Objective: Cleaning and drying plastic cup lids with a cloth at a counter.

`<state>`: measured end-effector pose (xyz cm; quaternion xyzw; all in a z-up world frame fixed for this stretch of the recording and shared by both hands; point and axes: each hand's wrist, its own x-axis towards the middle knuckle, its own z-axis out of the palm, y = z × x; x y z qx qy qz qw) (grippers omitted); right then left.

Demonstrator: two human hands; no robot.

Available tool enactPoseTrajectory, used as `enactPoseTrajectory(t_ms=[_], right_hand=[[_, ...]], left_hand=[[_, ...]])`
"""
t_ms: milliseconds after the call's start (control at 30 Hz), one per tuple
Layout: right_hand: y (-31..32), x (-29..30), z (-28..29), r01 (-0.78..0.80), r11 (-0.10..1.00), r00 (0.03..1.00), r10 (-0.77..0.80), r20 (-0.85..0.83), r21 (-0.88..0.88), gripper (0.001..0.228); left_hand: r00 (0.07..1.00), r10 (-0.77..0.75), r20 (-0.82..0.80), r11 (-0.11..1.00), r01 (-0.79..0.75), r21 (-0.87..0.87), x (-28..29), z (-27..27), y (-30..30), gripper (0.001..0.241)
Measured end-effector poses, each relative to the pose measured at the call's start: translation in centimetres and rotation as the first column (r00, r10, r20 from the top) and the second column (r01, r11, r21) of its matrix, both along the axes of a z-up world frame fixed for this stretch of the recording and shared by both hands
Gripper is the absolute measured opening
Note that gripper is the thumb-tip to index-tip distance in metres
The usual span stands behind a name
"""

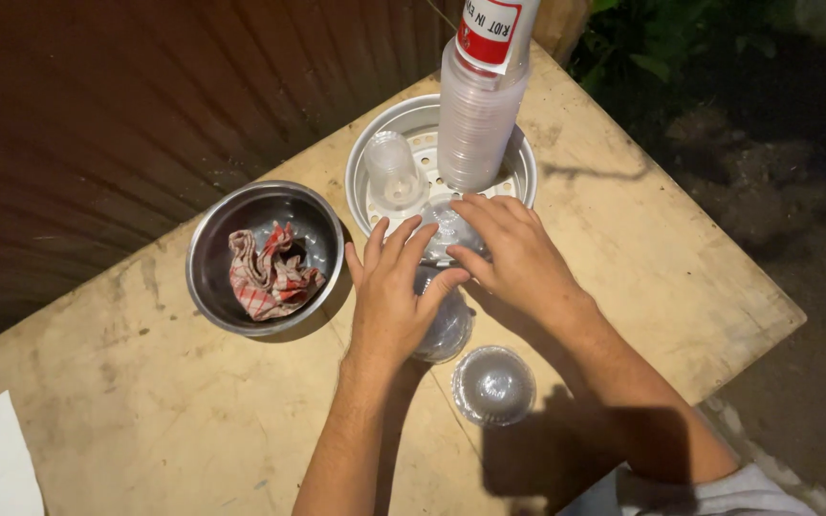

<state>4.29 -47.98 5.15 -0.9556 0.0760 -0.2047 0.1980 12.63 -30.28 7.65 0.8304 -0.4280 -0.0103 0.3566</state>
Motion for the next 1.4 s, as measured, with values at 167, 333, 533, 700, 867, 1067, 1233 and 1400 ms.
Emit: enactPoseTrajectory(t_ms=[167,333,533,700,867,1067,1233,1400], right_hand=[[2.4,-1.4,1.4,-0.043,0.999,0.995,0.044,0.091,-0.007,0.051],[5.7,-2.7,3.0,-0.102,0.995,0.983,0.102,0.156,-0.008,0.051],[11.5,-4.6,3.4,-0.193,0.981,0.964,0.19,0.184,0.001,0.05],[16.2,-6.0,2.2,-0.23,0.973,0.953,0.219,0.211,0.027,0.054],[19.1,-8.0,0.7,-0.294,0.954,0.94,0.278,0.2,0.053,0.049],[21.8,-10.1,-1.8,-0.318,0.945,0.944,0.308,0.12,0.074,0.047],[23.2,-10.9,-3.8,-0.32,0.947,0.939,0.312,0.143,0.034,0.049],[23.4,-11.7,-4.7,-0.311,0.946,0.948,0.302,0.096,0.09,0.049]], left_hand=[[1.0,0.01,0.026,1.0,-0.009,-0.007,-1.4,0.5,2.1,0.066],[0.999,0.032,0.034,0.999,-0.031,-0.02,-3.1,0.6,5.4,0.067],[0.997,0.079,0.017,0.996,-0.078,-0.048,-5.6,0.6,10.9,0.065],[0.987,0.159,-0.006,0.987,-0.159,-0.021,-7.2,-0.6,15.6,0.067],[0.975,0.218,-0.051,0.976,-0.218,-0.01,-9.7,-1.7,19.1,0.06],[0.963,0.263,-0.063,0.965,-0.262,0.017,-12.3,-4.0,21.9,0.058],[0.954,0.274,-0.12,0.962,-0.272,0.034,-13.3,-5.4,23.7,0.069],[0.952,0.28,-0.121,0.959,-0.283,-0.006,-14.0,-5.9,24.0,0.07]])
